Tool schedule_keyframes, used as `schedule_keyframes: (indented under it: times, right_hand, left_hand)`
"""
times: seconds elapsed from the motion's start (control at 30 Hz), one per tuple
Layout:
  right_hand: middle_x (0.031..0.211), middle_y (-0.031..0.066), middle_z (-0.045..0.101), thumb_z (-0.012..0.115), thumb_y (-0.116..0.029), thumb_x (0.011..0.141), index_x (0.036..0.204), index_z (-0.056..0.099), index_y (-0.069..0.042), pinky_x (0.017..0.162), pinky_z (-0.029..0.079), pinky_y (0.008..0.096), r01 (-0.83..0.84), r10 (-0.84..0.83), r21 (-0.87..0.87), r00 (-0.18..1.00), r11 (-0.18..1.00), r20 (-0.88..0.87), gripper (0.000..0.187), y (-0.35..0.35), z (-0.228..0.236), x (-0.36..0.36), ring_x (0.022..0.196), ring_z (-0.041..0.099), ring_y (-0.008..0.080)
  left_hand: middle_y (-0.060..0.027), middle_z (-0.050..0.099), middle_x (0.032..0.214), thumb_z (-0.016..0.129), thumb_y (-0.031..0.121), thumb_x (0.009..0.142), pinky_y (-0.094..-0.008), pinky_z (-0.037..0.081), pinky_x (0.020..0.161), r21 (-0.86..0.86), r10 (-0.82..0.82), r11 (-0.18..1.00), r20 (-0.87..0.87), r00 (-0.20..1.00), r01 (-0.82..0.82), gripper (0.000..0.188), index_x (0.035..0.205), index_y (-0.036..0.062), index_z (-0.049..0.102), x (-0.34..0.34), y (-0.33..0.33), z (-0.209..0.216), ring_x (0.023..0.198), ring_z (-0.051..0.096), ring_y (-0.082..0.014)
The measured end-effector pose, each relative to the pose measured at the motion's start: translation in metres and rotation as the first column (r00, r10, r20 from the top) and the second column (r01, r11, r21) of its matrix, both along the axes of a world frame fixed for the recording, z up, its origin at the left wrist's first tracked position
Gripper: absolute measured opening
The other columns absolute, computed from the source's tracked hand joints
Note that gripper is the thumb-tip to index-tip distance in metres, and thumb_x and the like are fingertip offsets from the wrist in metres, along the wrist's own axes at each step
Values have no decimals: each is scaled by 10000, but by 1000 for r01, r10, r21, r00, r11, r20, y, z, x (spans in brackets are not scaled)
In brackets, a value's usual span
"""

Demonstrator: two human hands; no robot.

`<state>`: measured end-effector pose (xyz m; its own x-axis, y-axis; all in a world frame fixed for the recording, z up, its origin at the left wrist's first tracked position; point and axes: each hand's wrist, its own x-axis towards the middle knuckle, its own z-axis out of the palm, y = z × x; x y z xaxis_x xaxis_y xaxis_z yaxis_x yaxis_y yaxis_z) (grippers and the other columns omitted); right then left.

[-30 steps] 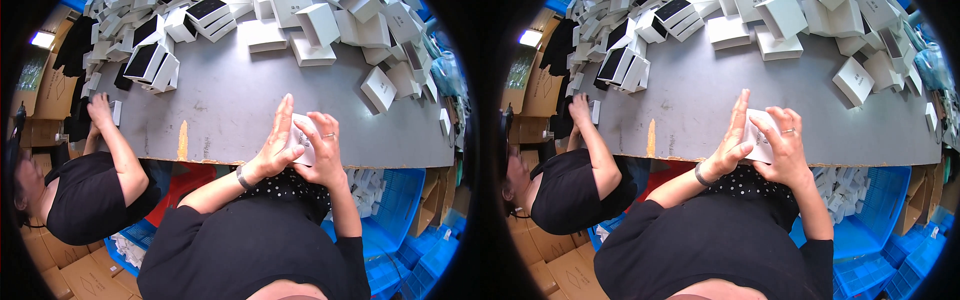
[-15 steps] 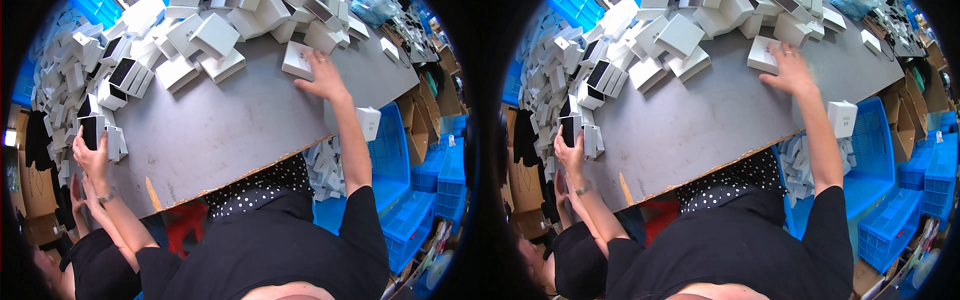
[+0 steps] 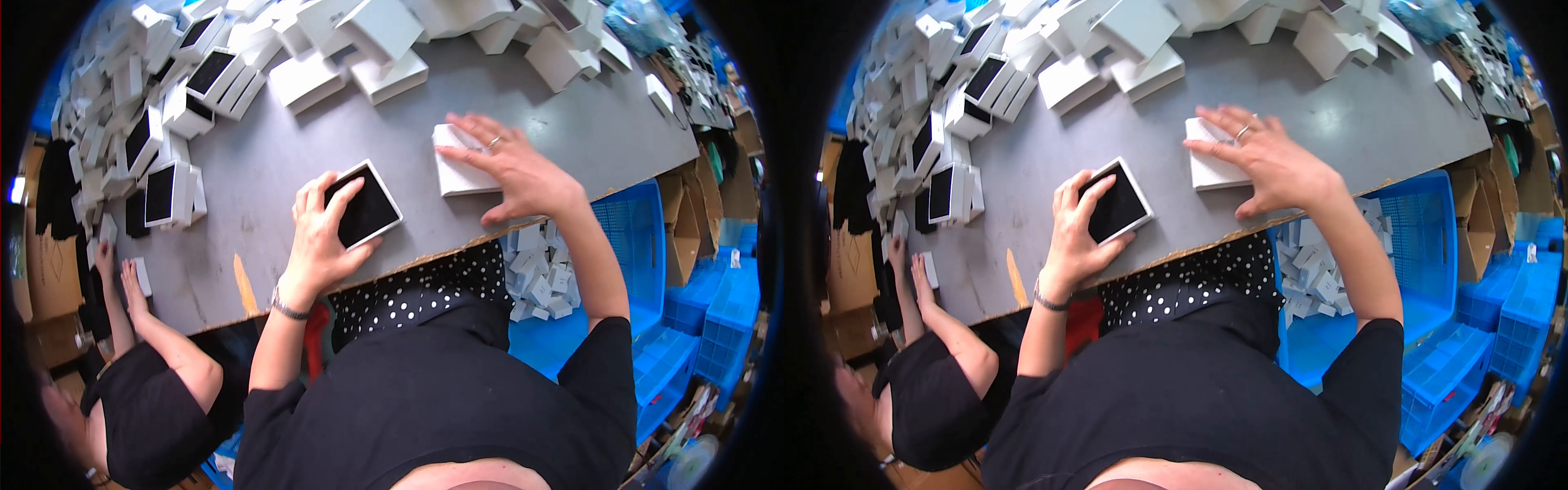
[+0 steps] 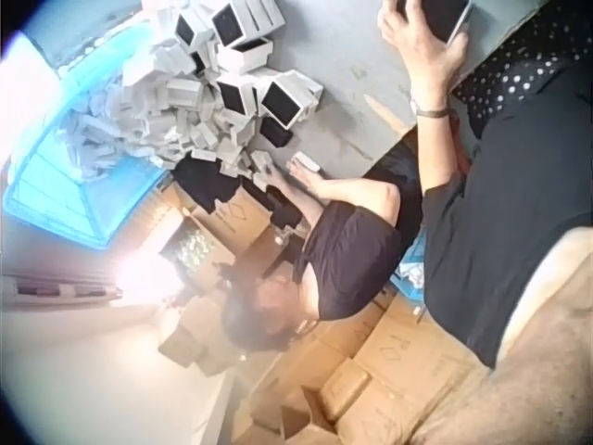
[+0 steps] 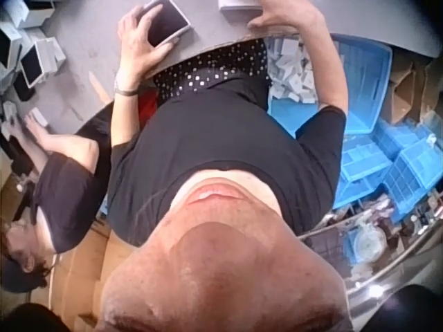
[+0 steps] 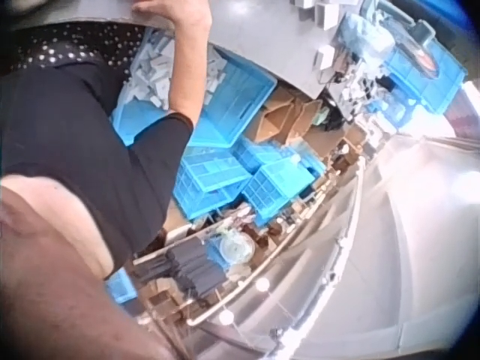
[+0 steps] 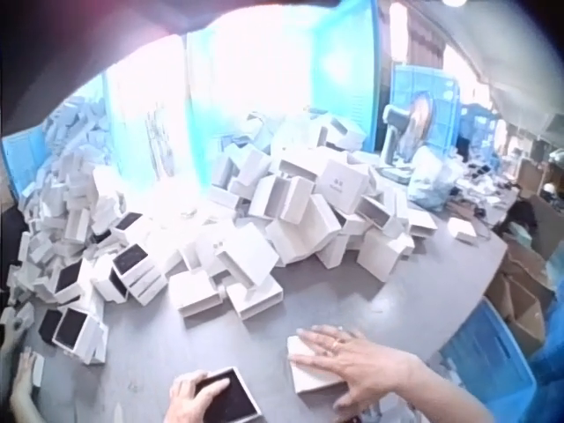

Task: Packaging jewelry boxes into white outer sleeves at a warehouse workbench.

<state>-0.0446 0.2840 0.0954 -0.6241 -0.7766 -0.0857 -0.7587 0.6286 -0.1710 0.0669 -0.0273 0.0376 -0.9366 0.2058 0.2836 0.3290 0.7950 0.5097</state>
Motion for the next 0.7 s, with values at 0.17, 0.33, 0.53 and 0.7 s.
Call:
schedule_keyframes:
  times: [0.17, 0.33, 0.53, 0.7]
  right_hand:
    - [1561, 320, 324, 874, -546, 662, 1622, 238, -147, 1058, 464, 541, 283, -287, 43, 945, 958, 160, 1219, -23, -6, 25, 1317, 468, 501]
    - [1630, 301, 232, 926, -572, 524, 1603, 269, -60, 1097, 403, 533, 222, -222, 141, 975, 965, -11, 1364, -15, -8, 35, 1370, 429, 443]
    - [1414, 252, 468, 882, -310, 534, 1552, 380, -81, 1089, 360, 549, 34, -1, -400, 997, 916, 82, 1158, -24, -68, 36, 1416, 368, 408]
    - [1415, 252, 480, 867, -268, 524, 1541, 391, -33, 1147, 301, 521, 3, 51, -521, 995, 853, 89, 1147, -31, -75, 65, 1400, 377, 422]
  left_hand:
    - [-243, 440, 1483, 872, 251, 657, -545, 306, 1163, -78, 112, 991, 76, 991, -106, 833, 1419, 116, 564, 22, 2, -4, 1390, 392, -453]
    - [-312, 435, 1456, 881, 318, 727, -588, 325, 1142, -22, -70, 997, 66, 995, 71, 850, 1455, 70, 519, 18, 2, 3, 1345, 396, -505]
    - [-299, 455, 1436, 871, 298, 712, -588, 321, 1133, -23, -216, 976, 63, 974, 218, 822, 1432, 78, 542, 5, 28, 9, 1331, 400, -486]
    - [-295, 457, 1429, 863, 252, 705, -584, 324, 1138, -107, -146, 983, 35, 989, 149, 858, 1461, 64, 505, 9, 10, 1, 1322, 414, -484]
